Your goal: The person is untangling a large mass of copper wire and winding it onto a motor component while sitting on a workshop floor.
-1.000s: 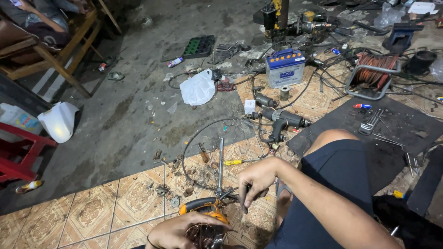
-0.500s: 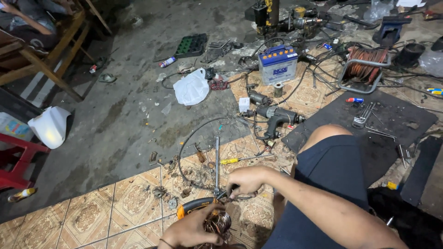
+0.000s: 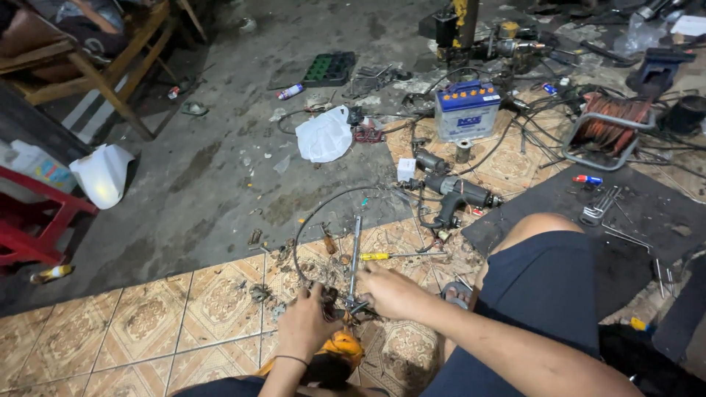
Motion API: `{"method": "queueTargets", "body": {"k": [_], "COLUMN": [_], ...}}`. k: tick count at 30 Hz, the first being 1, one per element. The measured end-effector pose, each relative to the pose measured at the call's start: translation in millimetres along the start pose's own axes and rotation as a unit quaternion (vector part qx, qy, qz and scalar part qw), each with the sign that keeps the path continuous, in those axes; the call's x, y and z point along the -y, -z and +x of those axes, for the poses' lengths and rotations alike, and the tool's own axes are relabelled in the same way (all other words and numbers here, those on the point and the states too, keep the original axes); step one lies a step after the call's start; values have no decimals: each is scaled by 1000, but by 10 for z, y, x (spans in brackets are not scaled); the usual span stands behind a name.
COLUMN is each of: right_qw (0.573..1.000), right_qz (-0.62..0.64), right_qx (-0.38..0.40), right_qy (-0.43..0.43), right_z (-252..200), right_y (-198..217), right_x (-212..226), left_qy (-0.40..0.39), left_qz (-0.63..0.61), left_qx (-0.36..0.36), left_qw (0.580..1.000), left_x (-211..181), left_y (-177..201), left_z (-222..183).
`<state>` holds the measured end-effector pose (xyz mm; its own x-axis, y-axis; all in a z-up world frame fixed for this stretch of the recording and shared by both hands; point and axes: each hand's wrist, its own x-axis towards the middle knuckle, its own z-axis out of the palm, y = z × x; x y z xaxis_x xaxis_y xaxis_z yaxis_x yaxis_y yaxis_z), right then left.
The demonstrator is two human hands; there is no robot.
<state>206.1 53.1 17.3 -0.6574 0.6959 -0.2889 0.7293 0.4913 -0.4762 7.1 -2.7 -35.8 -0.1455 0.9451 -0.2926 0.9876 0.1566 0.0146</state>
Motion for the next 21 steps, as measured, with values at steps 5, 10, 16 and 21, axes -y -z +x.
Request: {"method": "queueTargets", "body": {"k": [5,10,16,21], "right_qw": [996,992,980,959], "right_qz": [6,12,91,147], "right_qx": [-81,-127,-129,-170], "right_qy": [-29,12,123,172], "right_z": [-26,22,-43,-70], "right_y": [227,166,94,-69], "right_x": [-116,-285,-177,-54], "left_qy": [19,88,121,116], "left_qz": [-40,-49,-65,-78], "left_qx": [-217,-268,-325,-392], "left_qw": [975,958,935,909], "left_x": [140,359,478,546], "left_y": [46,161,364,396], "left_z": [65,168,95,177]}}
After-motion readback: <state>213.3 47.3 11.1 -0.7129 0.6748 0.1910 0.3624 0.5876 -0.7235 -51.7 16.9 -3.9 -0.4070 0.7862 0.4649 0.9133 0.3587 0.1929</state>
